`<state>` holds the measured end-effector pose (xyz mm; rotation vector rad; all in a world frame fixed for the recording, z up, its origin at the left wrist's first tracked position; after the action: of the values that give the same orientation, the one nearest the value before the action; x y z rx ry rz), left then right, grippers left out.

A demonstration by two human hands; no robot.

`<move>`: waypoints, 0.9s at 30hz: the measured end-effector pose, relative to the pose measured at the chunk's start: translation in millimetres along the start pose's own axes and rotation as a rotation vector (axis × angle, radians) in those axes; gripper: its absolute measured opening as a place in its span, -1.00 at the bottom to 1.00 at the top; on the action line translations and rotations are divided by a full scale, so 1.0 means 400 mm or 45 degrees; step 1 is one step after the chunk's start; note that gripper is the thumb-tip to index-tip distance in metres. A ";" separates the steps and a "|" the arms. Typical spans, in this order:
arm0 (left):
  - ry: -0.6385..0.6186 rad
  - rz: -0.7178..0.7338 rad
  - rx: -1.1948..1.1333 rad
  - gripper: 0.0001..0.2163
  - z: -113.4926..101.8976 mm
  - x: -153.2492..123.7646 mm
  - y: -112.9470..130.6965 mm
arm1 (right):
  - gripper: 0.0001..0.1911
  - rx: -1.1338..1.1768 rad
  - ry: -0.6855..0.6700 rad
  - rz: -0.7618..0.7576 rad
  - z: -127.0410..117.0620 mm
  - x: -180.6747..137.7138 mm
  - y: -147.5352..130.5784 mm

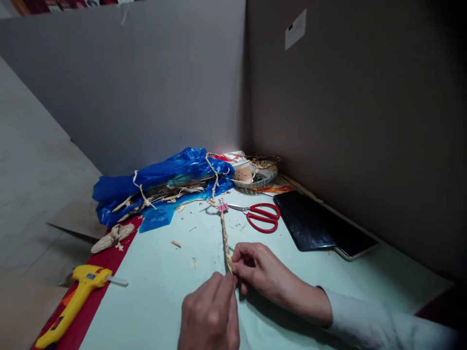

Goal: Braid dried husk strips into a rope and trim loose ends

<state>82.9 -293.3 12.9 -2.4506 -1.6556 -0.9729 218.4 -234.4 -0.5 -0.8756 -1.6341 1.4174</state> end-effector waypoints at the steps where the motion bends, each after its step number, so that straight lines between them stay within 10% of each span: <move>1: 0.033 0.093 0.090 -0.80 0.006 -0.005 0.004 | -0.90 0.035 0.000 0.015 -0.001 0.003 0.001; 7: 0.228 0.397 0.579 -0.79 0.007 -0.022 0.035 | -0.85 0.195 -0.027 0.085 -0.005 0.013 -0.011; 19: 0.152 0.299 0.542 -0.80 0.001 -0.025 0.047 | -0.86 0.288 -0.042 0.174 -0.014 0.012 -0.023; 27: -0.412 -0.923 -0.923 -0.89 -0.017 0.066 -0.048 | -0.77 0.367 -0.041 0.137 -0.002 -0.001 -0.041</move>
<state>69.6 -265.6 25.8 -2.4882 -2.8400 -1.5298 219.4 -236.7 15.7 -0.7849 -1.3771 1.6992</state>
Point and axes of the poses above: each hand's wrist, its own x-axis towards the middle knuckle, its own z-axis out of the palm, y = z × x, the point moved 2 cm from there along x, towards the middle knuckle, and after that the axes turned 10 degrees about -z, right-handed, at the moved point
